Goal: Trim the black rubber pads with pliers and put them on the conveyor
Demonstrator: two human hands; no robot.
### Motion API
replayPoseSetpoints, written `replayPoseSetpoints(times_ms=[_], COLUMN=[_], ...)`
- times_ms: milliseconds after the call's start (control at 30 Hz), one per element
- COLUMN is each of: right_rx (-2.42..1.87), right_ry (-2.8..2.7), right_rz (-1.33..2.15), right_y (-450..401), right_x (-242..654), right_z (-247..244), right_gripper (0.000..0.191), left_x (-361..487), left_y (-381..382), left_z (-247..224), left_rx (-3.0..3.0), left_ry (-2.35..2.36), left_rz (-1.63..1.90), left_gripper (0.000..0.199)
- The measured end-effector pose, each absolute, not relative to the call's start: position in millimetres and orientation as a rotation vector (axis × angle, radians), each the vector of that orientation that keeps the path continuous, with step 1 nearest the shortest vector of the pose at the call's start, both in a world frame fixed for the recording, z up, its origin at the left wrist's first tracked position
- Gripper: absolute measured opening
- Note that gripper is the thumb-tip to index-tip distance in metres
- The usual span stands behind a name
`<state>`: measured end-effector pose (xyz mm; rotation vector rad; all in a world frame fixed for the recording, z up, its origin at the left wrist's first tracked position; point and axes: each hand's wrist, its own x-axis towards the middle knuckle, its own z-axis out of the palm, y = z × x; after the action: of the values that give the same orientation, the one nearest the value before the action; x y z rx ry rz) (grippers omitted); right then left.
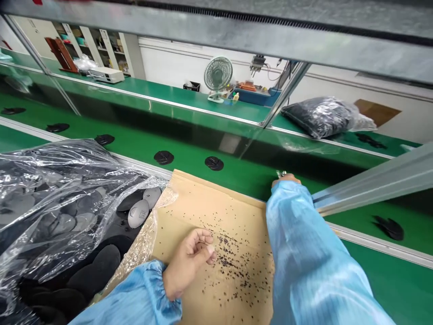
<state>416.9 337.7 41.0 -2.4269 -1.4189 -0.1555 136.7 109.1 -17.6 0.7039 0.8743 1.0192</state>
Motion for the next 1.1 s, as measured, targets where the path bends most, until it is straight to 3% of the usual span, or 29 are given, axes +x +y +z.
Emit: replayPoseSetpoints(times_ms=[233,300,367,467,600,800,933,1100], right_rx=[-2.071,-1.713,-1.329,-1.137,-1.113,-1.283,-1.327,-1.37], right_ry=[-1.627,-1.779,-1.915,-2.047,-2.006,-1.306,-1.253,-1.621], right_rz=[0.256,0.51,0.729,0.853,0.805,0.699,0.561,0.372], right_y=[275.0,236.2,192.8,135.0,93.6,81.0,74.5,61.6], right_x=[351.3,327.8,307.2,285.4,280.8,301.8,302.2,295.4], right_z=[55.2,58.0,61.2,65.4,58.8,11.6,-11.2,-5.4], right_gripper=[0.02,0.018,0.021,0.023,0.026,0.039,0.052,0.029], left_x=[135.3,131.2,123.7,110.5,103.3,112.2,116.1,117.2], left_y=[109.9,111.5,114.1,116.6,112.6,104.8,105.4,107.7], left_z=[-15.5,-13.2,-10.0,-5.0,-0.2,-5.0,-10.3,-7.7], left_rx=[0.639,0.511,0.365,0.262,0.288,0.426,0.488,0.484], left_ry=[0.826,0.787,0.672,0.441,0.436,0.595,0.635,0.683], left_rz=[1.069,1.069,0.961,0.659,0.663,0.986,1.101,1.109], left_gripper=[0.049,0.051,0.054,0.055,0.02,0.033,0.039,0.037])
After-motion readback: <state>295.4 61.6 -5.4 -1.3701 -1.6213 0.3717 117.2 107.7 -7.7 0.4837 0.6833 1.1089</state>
